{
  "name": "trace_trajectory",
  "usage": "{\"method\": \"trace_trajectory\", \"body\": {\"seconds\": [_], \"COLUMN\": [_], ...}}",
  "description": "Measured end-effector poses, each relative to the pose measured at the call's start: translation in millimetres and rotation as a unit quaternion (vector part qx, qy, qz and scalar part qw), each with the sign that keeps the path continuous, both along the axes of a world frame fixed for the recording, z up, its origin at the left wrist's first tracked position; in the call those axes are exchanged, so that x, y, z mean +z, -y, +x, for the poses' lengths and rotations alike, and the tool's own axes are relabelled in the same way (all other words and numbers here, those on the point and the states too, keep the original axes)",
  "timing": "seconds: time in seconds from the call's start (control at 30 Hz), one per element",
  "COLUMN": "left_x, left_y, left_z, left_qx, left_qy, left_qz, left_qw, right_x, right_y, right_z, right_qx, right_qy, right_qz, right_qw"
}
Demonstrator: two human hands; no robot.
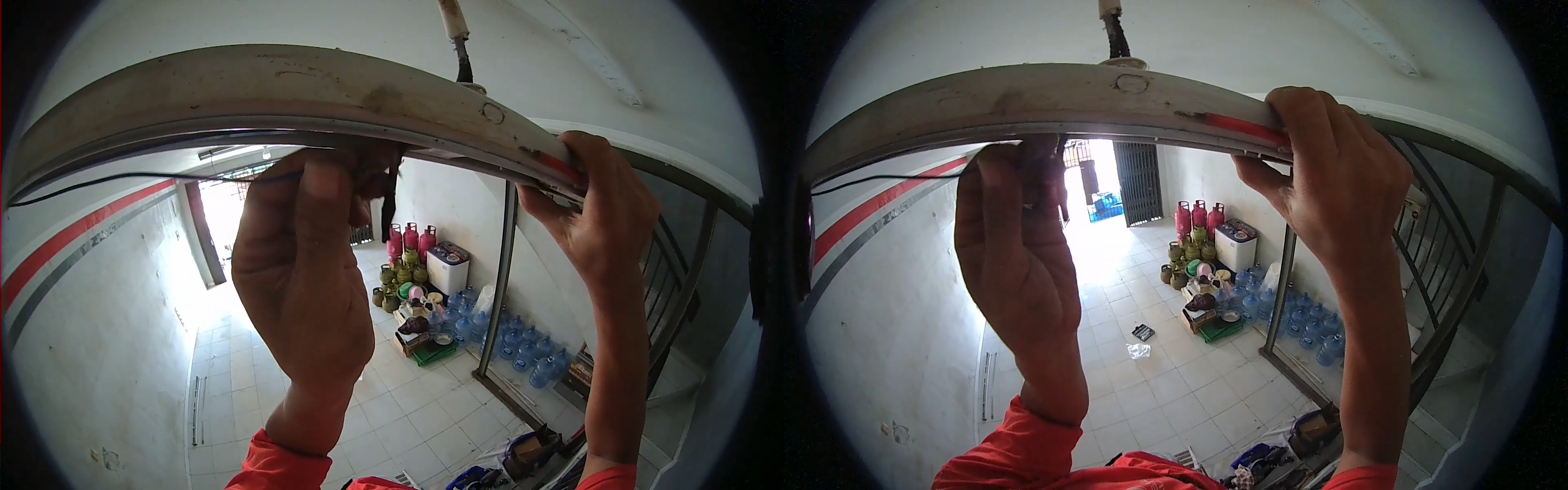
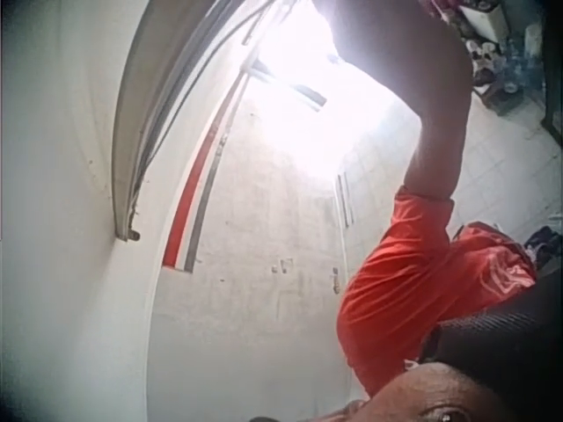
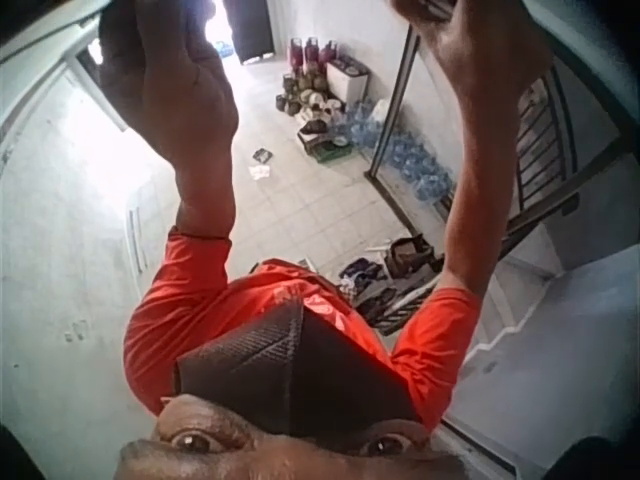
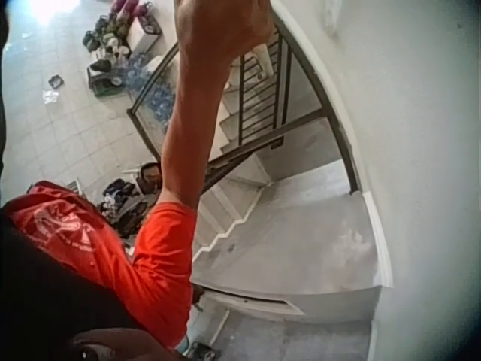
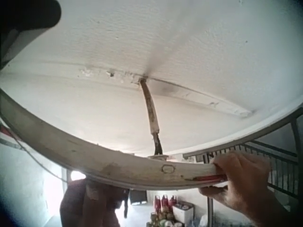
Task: Remove a fluorescent light bulb and its fixture housing from the ceiling using a screwdriver while on a ladder.
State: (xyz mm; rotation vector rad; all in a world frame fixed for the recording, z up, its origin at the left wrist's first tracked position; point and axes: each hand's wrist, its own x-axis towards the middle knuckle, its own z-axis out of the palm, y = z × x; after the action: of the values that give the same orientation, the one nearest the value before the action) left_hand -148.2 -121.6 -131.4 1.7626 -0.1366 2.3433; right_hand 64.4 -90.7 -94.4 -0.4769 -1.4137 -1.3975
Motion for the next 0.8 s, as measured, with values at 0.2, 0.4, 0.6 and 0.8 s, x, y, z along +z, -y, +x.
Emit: {"method": "trace_trajectory", "body": {"seconds": [0.2,0.4,0.6,0.8], "left_x": [-10,-25,-26,-27], "left_y": [-2,-4,4,11], "left_z": [-1,-4,-5,-16], "left_qx": [-0.131,-0.212,-0.243,-0.217], "left_qy": [0.020,0.001,0.000,-0.017], "left_qz": [0.041,0.066,0.019,-0.019], "left_qw": [0.990,0.975,0.970,0.976], "right_x": [2,-4,-2,0], "right_y": [8,7,15,31], "right_z": [2,-1,5,5], "right_qx": [-0.015,-0.007,-0.056,-0.086], "right_qy": [0.003,0.027,0.049,0.074], "right_qz": [-0.042,-0.042,-0.055,-0.008], "right_qw": [0.999,0.999,0.996,0.993]}}
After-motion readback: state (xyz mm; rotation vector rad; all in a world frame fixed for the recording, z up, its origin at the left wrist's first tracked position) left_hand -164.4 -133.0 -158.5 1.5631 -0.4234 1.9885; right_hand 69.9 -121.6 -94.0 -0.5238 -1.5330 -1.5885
